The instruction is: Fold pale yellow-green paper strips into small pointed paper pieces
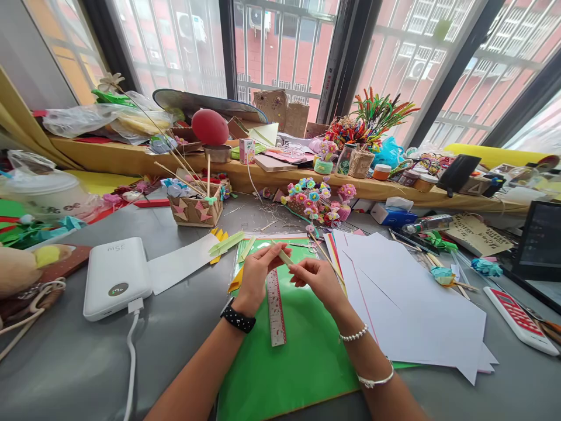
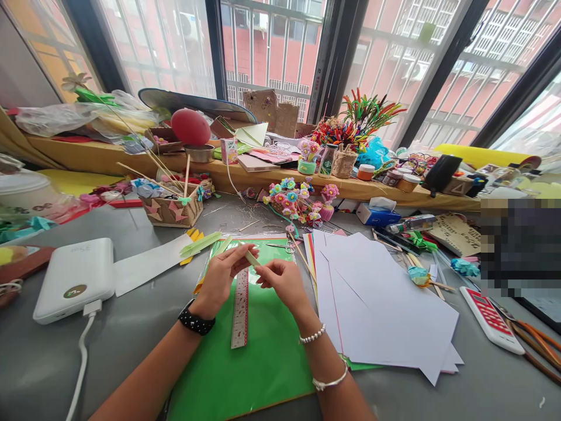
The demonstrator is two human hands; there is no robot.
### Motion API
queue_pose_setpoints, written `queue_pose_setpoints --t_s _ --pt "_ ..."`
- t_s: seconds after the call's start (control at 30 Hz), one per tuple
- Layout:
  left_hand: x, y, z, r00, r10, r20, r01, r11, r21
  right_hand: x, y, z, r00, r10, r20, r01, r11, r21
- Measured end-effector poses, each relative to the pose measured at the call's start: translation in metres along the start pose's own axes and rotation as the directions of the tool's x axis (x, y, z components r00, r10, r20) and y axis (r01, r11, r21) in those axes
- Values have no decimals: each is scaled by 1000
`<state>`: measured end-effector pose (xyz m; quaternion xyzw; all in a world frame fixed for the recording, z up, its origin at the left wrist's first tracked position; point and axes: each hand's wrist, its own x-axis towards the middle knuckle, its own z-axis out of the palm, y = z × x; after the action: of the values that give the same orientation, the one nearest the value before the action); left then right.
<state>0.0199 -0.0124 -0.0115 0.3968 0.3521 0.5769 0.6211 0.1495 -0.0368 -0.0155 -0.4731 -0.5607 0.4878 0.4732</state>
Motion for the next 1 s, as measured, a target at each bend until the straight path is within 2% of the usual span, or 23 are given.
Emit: queue_pose_setpoints --t_s 0.17,0.23,0.33,0.6,0.87,1.0 --pt "8 7 -9 981 24 -192 -51 989 -136 4 5 -7 999 38 24 -37 998 -45" --pt "10 10 -11 971 38 -237 -76 985 -154 6 8 -12 999 26 -25 -28 999 -47" --pt "11 9 -11 974 30 -226 -66 987 -149 8 8 -15 992 -32 -124 32 999 -9" --pt "11 4 -10 981 -74 -180 21 960 -279 2 -2 -7 996 -77 46 77 997 -12" --pt "13 3 -11 974 -139 -181 74 943 -324 0 -4 -9 963 -267 -48 255 952 -171" --pt "14 1 -11 972 -166 -169 104 940 -324 1 -3 -9 956 -287 -68 269 943 -197"
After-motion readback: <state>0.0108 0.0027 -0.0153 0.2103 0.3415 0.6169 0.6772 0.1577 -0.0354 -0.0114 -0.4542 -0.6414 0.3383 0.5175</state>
